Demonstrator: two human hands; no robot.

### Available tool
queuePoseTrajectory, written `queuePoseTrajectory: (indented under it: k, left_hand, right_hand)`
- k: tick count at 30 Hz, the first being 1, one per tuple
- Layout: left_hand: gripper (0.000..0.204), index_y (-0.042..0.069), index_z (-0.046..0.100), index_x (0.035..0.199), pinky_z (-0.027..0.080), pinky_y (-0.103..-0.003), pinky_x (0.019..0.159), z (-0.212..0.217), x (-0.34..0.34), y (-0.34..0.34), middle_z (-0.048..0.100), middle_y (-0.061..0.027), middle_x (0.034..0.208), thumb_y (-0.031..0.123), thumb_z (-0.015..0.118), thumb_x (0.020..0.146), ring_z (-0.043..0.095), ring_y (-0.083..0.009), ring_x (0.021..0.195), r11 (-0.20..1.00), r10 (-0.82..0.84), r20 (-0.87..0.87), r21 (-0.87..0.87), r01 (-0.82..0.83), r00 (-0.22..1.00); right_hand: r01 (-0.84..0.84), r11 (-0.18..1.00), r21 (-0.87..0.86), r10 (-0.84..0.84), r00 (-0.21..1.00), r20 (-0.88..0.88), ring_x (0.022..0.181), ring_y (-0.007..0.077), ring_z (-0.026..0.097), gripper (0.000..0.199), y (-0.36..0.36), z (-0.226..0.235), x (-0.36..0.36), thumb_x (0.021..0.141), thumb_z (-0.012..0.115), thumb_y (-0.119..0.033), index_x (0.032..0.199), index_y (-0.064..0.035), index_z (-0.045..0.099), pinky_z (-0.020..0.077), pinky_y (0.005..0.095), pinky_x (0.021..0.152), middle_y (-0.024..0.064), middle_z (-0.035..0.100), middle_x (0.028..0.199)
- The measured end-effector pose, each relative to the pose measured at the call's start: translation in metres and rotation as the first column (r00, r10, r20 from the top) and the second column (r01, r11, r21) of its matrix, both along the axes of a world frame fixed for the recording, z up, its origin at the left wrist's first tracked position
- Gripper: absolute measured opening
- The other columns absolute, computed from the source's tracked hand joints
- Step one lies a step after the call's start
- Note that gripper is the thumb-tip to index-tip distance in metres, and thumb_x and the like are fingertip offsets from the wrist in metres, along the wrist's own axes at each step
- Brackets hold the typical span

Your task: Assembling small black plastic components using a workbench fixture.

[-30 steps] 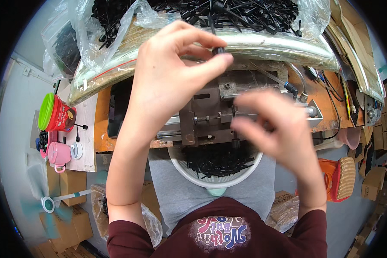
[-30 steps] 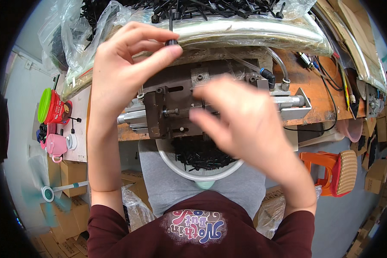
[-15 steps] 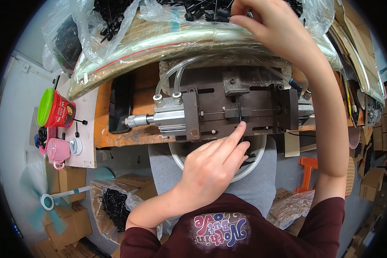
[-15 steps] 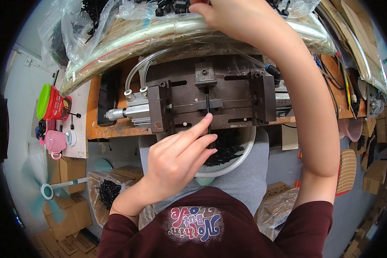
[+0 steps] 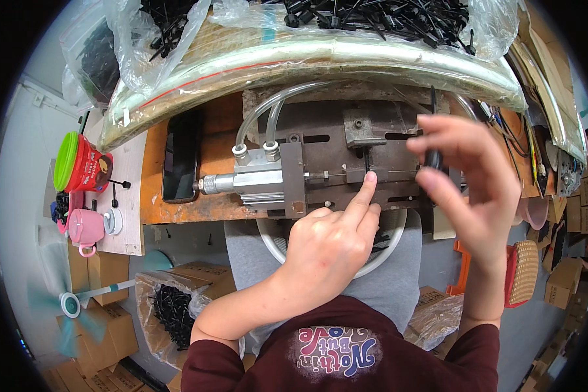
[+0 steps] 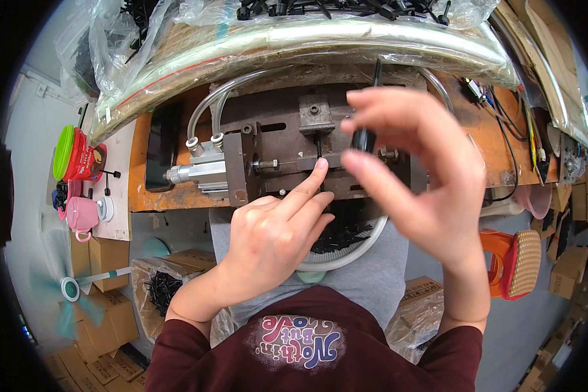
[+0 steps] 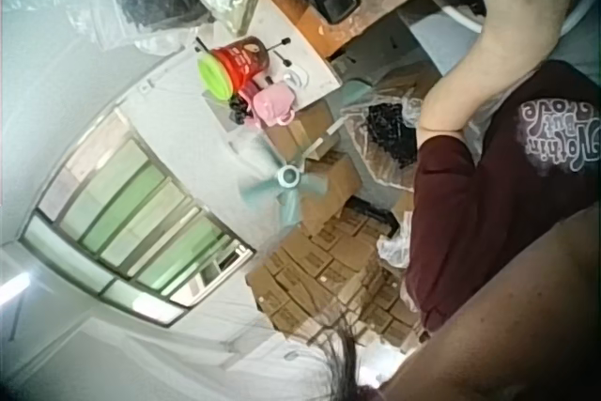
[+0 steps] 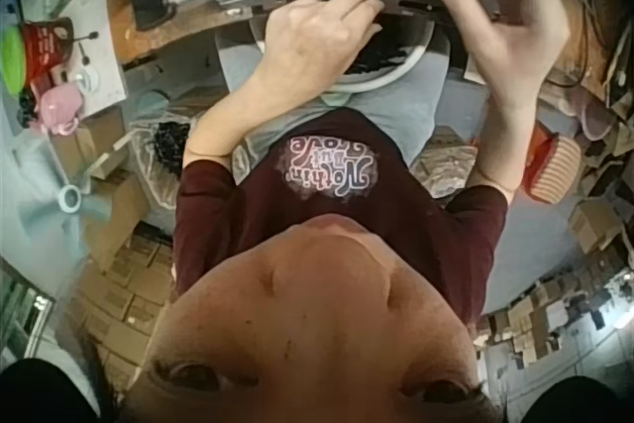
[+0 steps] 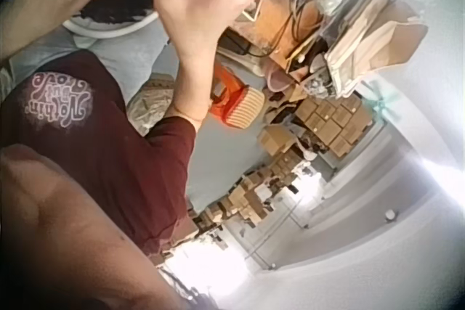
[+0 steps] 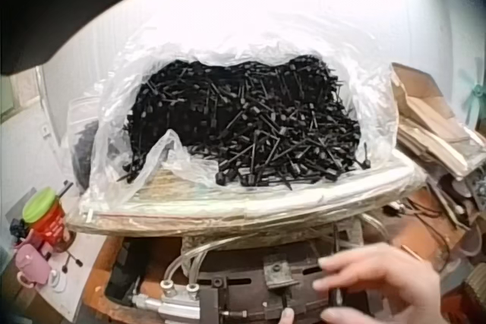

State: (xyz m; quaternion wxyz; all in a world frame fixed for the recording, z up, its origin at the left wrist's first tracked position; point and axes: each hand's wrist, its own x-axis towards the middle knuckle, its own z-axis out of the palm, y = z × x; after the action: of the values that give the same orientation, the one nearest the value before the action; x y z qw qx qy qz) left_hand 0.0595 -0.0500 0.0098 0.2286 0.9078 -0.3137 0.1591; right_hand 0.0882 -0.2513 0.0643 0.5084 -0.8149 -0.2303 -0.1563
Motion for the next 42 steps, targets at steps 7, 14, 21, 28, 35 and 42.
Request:
queuePoseTrajectory:
  k: [7,14,21,28,35,42]
  left_hand:
    - [0.019,0.003,0.076,0.097,0.056,-0.032,0.072,0.059,0.082,0.021,0.074,-0.0108,0.091,0.008,0.081,0.079,0.072,-0.0208,0.08,0.956,0.041,0.328,-0.286,0.058,0.944]
    - [0.023,0.003,0.072,0.094,0.055,-0.042,0.076,0.083,0.178,0.013,0.072,-0.0141,0.083,0.016,0.08,0.077,0.069,-0.0323,0.084,0.965,0.224,0.273,-0.199,-0.173,0.935]
    - [0.023,0.002,0.071,0.098,0.056,-0.04,0.082,0.093,0.163,0.009,0.074,-0.0141,0.089,0.01,0.075,0.077,0.072,-0.0303,0.093,0.955,0.248,0.152,-0.205,-0.215,0.957]
    - [0.019,0.002,0.075,0.096,0.051,-0.019,0.06,0.079,0.075,0.029,0.07,-0.0049,0.098,0.004,0.083,0.08,0.068,-0.0083,0.077,0.899,0.055,0.079,-0.439,-0.015,0.995]
    - [0.033,0.001,0.074,0.107,0.062,-0.033,0.08,0.031,-0.002,0.016,0.064,-0.0185,0.135,0.004,0.084,0.076,0.073,-0.0285,0.104,0.935,-0.099,-0.035,-0.345,0.081,0.994]
    - [0.025,0.003,0.073,0.099,0.055,-0.028,0.061,-0.015,-0.014,0.001,0.068,-0.0167,0.13,0.01,0.082,0.076,0.068,-0.0199,0.066,0.993,0.005,0.052,-0.116,0.001,0.999]
  right_hand:
    - [0.037,0.93,-0.366,0.019,0.989,0.149,0.107,0.0349,0.066,0.03,0.008,-0.044,-0.04,0.077,0.077,0.005,0.105,0.0029,0.066,0.0566,0.0413,0.086,0.0222,0.06,0.132]
    - [0.09,0.802,-0.59,0.049,0.975,0.216,0.08,0.0223,0.067,0.026,0.029,-0.053,-0.039,0.074,0.071,-0.006,0.098,-0.0015,0.063,0.0524,0.0316,0.072,0.0206,0.064,0.133]
    - [0.068,0.724,-0.686,0.064,0.984,0.165,0.062,0.019,0.063,0.025,0.027,-0.043,-0.036,0.074,0.071,-0.008,0.096,-0.0024,0.063,0.0519,0.0314,0.059,0.0193,0.068,0.127]
    - [0.125,0.924,-0.362,-0.004,0.948,0.318,0.078,0.0334,0.069,0.022,0.021,0.006,0.031,0.082,0.075,-0.012,0.1,-0.0047,0.065,0.0553,0.0407,0.069,0.0132,0.069,0.094]
    - [0.39,0.744,-0.543,-0.019,0.825,0.565,0.106,0.0358,0.063,0.021,0.016,0.059,0.168,0.086,0.061,-0.001,0.107,-0.0007,0.065,0.0502,0.0428,0.094,0.0186,0.068,0.106]
    - [0.422,0.671,-0.61,0.129,0.743,0.657,0.1,0.0278,0.063,0.018,-0.002,0.041,0.16,0.089,0.068,-0.007,0.107,-0.0078,0.069,0.05,0.0396,0.09,0.0062,0.067,0.102]
